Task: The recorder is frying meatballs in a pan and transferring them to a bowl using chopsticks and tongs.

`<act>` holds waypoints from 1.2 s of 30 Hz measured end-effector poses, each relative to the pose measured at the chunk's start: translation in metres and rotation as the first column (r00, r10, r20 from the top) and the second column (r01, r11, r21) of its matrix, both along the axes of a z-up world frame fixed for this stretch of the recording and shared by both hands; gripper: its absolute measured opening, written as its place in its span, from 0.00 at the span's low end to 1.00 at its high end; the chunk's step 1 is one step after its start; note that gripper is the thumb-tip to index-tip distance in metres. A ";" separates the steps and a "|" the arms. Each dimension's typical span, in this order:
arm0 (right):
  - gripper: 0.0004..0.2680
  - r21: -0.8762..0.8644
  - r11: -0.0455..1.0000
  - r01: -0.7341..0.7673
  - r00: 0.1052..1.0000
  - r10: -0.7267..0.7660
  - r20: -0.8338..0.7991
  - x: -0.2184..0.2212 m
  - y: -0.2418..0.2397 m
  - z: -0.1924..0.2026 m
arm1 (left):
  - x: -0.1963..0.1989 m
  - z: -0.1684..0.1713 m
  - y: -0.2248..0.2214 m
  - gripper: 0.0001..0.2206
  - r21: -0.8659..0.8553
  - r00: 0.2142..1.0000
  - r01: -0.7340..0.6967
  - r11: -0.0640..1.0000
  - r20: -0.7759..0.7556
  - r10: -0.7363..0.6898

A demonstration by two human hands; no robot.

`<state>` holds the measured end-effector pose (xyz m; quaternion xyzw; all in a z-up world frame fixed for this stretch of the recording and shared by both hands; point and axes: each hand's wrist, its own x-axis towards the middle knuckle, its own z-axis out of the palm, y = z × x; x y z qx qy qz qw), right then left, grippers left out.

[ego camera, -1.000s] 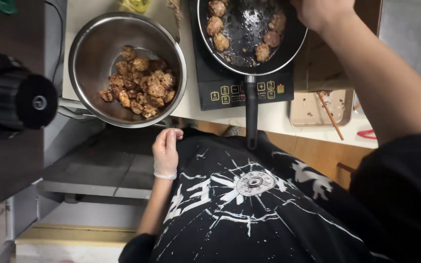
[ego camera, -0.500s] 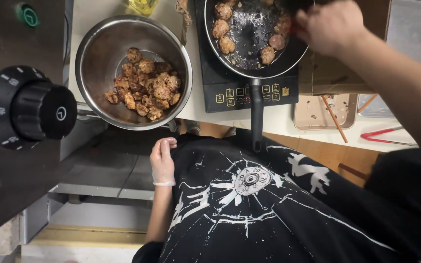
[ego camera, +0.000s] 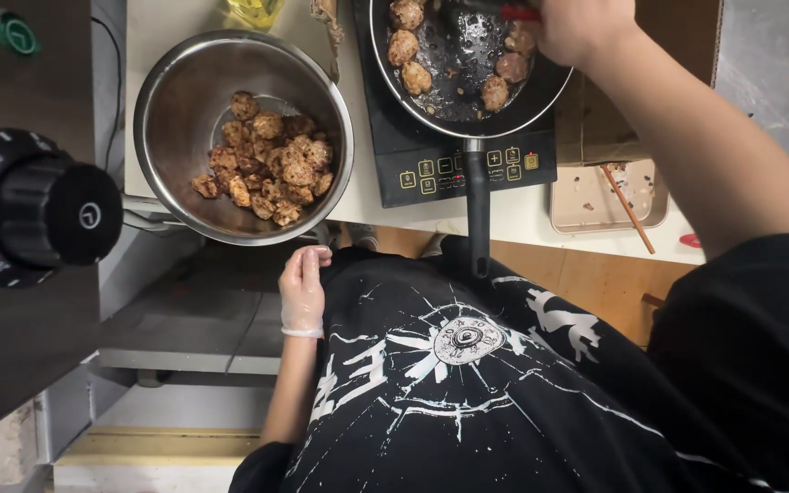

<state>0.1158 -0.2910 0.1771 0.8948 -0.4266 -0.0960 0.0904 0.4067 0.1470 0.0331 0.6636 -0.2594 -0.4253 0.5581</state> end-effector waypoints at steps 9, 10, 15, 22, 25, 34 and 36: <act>0.17 0.120 0.990 -0.075 0.927 0.113 -0.358 -0.029 0.091 0.061 | 0.007 -0.003 0.009 0.13 0.004 1.000 0.006 1.000 0.017 -0.006; 0.17 0.124 0.991 -0.049 0.939 0.088 -0.333 -0.036 0.098 0.063 | 0.010 -0.001 0.009 0.13 -0.004 1.000 -0.003 1.000 0.016 0.003; 0.17 0.089 0.993 0.083 0.941 -0.049 -0.336 -0.050 0.107 0.061 | 0.014 -0.008 0.002 0.13 0.008 0.999 0.042 0.999 -0.018 -0.042; 0.15 0.138 0.986 0.093 0.950 -0.047 -0.307 -0.039 0.118 0.046 | 0.009 -0.003 -0.010 0.13 -0.030 0.991 0.137 0.990 0.008 -0.137; 0.15 0.169 0.985 0.046 0.966 -0.002 -0.257 -0.038 0.124 0.044 | 0.010 0.003 -0.017 0.13 0.008 0.986 0.167 0.986 0.012 -0.167; 0.17 0.104 0.993 0.048 0.913 -0.001 -0.409 -0.044 0.119 0.065 | 0.014 0.007 -0.022 0.13 0.035 0.980 0.194 0.980 0.035 -0.195; 0.19 0.048 0.997 -0.052 0.897 0.068 -0.437 -0.040 0.112 0.063 | 0.014 0.008 -0.022 0.13 0.040 0.979 0.201 0.979 0.029 -0.202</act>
